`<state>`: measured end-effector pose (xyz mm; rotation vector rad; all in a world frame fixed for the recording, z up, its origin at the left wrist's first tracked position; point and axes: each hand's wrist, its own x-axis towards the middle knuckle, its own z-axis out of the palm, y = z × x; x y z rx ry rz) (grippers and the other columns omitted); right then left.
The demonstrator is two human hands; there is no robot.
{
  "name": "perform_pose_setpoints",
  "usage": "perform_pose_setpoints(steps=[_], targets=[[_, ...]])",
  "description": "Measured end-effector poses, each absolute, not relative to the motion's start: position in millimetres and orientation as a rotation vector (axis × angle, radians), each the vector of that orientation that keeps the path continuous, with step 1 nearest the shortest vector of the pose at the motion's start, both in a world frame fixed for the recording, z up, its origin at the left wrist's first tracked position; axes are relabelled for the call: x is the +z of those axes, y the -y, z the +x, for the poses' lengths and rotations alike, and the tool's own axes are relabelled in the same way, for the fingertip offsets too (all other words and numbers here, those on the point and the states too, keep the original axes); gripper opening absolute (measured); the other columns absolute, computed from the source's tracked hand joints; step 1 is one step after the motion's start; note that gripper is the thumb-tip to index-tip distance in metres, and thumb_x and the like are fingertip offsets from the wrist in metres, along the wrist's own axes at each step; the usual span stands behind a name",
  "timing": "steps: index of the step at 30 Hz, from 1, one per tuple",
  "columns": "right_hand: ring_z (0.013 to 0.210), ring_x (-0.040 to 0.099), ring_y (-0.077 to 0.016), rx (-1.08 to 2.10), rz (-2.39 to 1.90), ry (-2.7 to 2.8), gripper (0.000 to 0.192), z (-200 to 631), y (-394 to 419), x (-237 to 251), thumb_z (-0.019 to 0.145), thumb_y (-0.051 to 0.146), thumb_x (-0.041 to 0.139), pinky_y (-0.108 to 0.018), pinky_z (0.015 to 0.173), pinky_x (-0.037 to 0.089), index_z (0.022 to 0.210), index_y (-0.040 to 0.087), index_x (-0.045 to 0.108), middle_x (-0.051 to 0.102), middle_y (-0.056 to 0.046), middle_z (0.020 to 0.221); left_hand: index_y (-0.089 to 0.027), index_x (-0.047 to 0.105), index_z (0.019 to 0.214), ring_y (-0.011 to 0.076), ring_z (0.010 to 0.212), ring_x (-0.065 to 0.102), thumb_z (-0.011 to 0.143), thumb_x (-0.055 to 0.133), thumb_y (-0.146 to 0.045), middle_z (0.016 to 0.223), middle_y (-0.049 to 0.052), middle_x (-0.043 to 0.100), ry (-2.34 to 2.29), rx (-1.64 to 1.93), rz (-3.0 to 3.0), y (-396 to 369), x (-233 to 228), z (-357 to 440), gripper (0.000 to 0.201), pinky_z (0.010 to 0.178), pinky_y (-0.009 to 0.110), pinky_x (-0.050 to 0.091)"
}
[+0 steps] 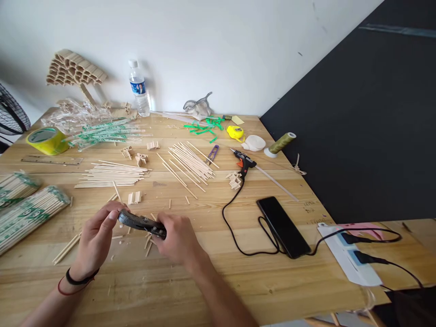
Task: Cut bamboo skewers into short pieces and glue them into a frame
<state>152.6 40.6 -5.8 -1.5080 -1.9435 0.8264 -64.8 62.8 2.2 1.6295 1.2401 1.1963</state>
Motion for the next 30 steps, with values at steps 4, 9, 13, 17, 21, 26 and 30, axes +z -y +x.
perform_pose_setpoints(steps=[4,9,13,17,21,26,30], targets=[[0.060,0.049,-0.0134,0.941,-1.380,1.762,0.016,153,-41,-1,0.086,0.027,0.065,-0.025,0.060,0.035,0.074,0.021,0.057,0.058,0.003,0.066,-0.020,0.065,0.084,0.0176,0.078,0.059,0.105,0.054,-0.034,0.082,0.002,0.063,-1.194,1.084,1.668,-61,8,-65,0.027,0.072,0.029,0.047],[0.057,0.044,-0.0121,1.284,-1.250,1.396,0.027,148,-40,2,0.095,0.046,0.063,-0.024,0.056,0.037,0.092,0.019,0.066,0.049,0.005,0.064,-0.020,0.057,0.076,0.0171,0.071,0.056,0.105,0.049,-0.026,0.074,0.003,0.060,-0.923,0.768,1.884,-52,18,-58,0.030,0.068,0.029,0.045],[0.056,0.048,-0.0135,1.376,-1.260,1.170,0.037,146,-42,-4,0.092,0.055,0.065,-0.026,0.055,0.041,0.088,0.019,0.067,0.053,0.003,0.061,-0.020,0.058,0.076,0.0178,0.071,0.057,0.103,0.047,-0.023,0.077,0.005,0.062,-0.800,0.599,1.997,-48,22,-53,0.030,0.067,0.030,0.046],[0.058,0.054,-0.0151,1.406,-1.226,1.058,0.037,148,-45,-8,0.088,0.056,0.071,-0.028,0.059,0.047,0.082,0.020,0.063,0.059,0.002,0.063,-0.020,0.063,0.080,0.0175,0.071,0.060,0.104,0.048,-0.022,0.078,0.005,0.065,-0.751,0.516,1.992,-54,27,-58,0.028,0.068,0.029,0.050],[0.064,0.058,-0.0158,1.377,-1.176,1.044,0.031,149,-46,-11,0.090,0.049,0.072,-0.030,0.066,0.050,0.083,0.020,0.065,0.063,0.000,0.069,-0.021,0.068,0.097,0.0206,0.091,0.069,0.103,0.051,-0.023,0.099,0.009,0.072,-0.742,0.550,2.017,-70,33,-79,0.018,0.082,0.032,0.055],[0.073,0.064,-0.0188,1.276,-1.172,1.000,0.026,151,-48,-14,0.090,0.044,0.072,-0.032,0.072,0.053,0.092,0.019,0.068,0.066,-0.001,0.073,-0.021,0.066,0.086,0.0181,0.066,0.060,0.099,0.054,-0.050,0.078,0.003,0.067,-1.445,0.571,2.092,-97,22,-128,0.033,0.061,0.028,0.046],[0.072,0.064,-0.0187,1.246,-1.176,0.953,0.025,151,-49,-15,0.089,0.043,0.073,-0.034,0.073,0.053,0.091,0.019,0.068,0.066,0.000,0.072,-0.022,0.061,0.084,0.0213,0.064,0.061,0.086,0.062,-0.061,0.071,0.001,0.064,-1.619,0.229,2.077,-106,10,-156,0.038,0.060,0.031,0.043]])
